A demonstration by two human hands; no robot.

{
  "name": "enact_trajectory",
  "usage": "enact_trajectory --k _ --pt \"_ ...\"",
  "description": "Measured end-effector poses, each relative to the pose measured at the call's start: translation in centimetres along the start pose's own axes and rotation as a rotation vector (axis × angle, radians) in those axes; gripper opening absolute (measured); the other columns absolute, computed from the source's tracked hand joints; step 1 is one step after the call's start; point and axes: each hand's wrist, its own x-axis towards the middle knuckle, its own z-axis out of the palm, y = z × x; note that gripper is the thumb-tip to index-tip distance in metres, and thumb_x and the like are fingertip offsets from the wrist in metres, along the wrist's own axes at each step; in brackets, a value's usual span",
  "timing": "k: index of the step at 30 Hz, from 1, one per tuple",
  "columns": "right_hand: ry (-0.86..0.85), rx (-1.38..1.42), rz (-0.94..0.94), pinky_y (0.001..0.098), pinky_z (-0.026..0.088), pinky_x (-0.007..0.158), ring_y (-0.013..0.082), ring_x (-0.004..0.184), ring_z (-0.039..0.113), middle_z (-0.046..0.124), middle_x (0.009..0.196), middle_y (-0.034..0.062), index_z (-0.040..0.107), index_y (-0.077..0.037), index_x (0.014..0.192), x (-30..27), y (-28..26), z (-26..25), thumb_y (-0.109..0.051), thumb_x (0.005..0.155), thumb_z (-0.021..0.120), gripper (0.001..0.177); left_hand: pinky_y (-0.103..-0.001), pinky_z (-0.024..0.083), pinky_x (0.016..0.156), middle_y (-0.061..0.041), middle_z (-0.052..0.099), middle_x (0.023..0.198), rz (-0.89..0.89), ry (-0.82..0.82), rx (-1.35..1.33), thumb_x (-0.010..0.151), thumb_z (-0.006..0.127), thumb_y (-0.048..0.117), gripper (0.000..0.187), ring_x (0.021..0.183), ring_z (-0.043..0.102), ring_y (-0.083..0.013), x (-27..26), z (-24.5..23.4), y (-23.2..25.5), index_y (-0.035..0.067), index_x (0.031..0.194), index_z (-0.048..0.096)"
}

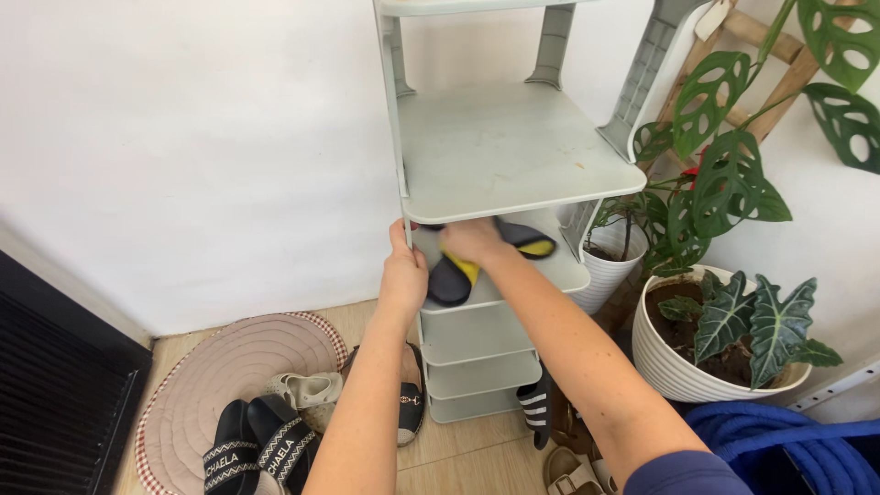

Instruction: The person removes several pairs of shoes from a multi-tier shoe rack, wipes the shelves with a cloth, and then places some of the shoes back onto the rack.

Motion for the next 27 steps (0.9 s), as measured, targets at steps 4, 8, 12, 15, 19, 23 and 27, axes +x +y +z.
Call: enact_trajectory --k 4,8,12,15,19,23,27 --pt "-0.031 0.225 0.180 0.0471 0.043 0.106 0.0347 0.127 0.056 0.064 0.133 0.0149 0.067 -0.013 0.126 0.4 -3.6 -4.2 -0.030 0.087 0.060 0.043 -0.054 0.052 0.078 -0.030 0.070 0.090 -0.028 -0.008 0.018 0.100 0.043 0.011 0.053 0.088 0.069 -0.0475 0.4 0.2 -0.4 0.018 0.149 0.024" --pt "-0.096 0.306 0.305 0.0463 0.045 0.104 0.0319 0.125 0.057 0.066 0.130 0.0121 0.071 -0.017 0.118 0.9 -4.9 -7.5 -0.033 0.093 0.057 0.033 -0.055 0.050 0.077 -0.030 0.069 0.092 0.073 0.053 0.004 0.097 0.044 0.007 0.055 0.090 0.068 -0.0493 0.3 0.9 -0.3 0.018 0.147 0.026" --pt "-0.045 0.283 -0.011 0.0442 0.046 0.110 0.0314 0.129 0.060 0.069 0.130 0.0130 0.073 -0.017 0.117 0.7 -4.4 -3.8 -0.023 0.097 0.051 0.031 -0.054 0.050 0.078 -0.029 0.070 0.089 -0.026 0.021 0.031 0.100 0.042 0.009 0.048 0.088 0.069 -0.0474 0.2 -0.3 0.6 0.019 0.145 0.029" --pt "0.044 0.332 0.150 0.0469 0.042 0.104 0.0375 0.126 0.053 0.061 0.133 0.0183 0.063 -0.009 0.128 0.6 0.8 -1.6 -0.030 0.089 0.059 0.044 -0.054 0.050 0.078 -0.027 0.070 0.089 -0.051 0.010 0.030 0.100 0.041 0.009 0.045 0.089 0.069 -0.0457 -0.6 -0.3 1.3 0.019 0.142 0.031" --pt "0.159 0.004 0.213 0.0519 0.041 0.109 0.0382 0.129 0.055 0.062 0.136 0.0169 0.065 -0.008 0.131 -1.8 8.6 -1.6 -0.027 0.101 0.047 0.040 -0.053 0.051 0.079 -0.027 0.070 0.090 -0.040 0.012 -0.014 0.100 0.039 0.007 0.043 0.087 0.070 -0.0446 -0.6 0.2 1.7 0.018 0.141 0.030" --pt "0.129 -0.321 0.281 0.0558 0.043 0.101 0.0397 0.124 0.057 0.062 0.134 0.0213 0.064 -0.002 0.130 -3.8 6.2 -1.3 -0.021 0.093 0.052 0.044 -0.054 0.050 0.079 -0.028 0.070 0.092 -0.050 0.030 0.008 0.099 0.040 0.007 0.048 0.089 0.070 -0.0465 -0.4 0.7 1.2 0.017 0.144 0.027" --pt "-0.070 0.306 0.094 0.0505 0.040 0.105 0.0442 0.130 0.045 0.039 0.152 0.0256 0.046 -0.025 0.149 -6.1 -3.8 -2.9 -0.016 0.076 0.062 0.075 -0.055 0.050 0.080 -0.032 0.069 0.094 0.008 0.062 0.017 0.099 0.043 0.007 0.051 0.092 0.068 -0.0500 0.2 0.9 0.1 0.017 0.146 0.027"
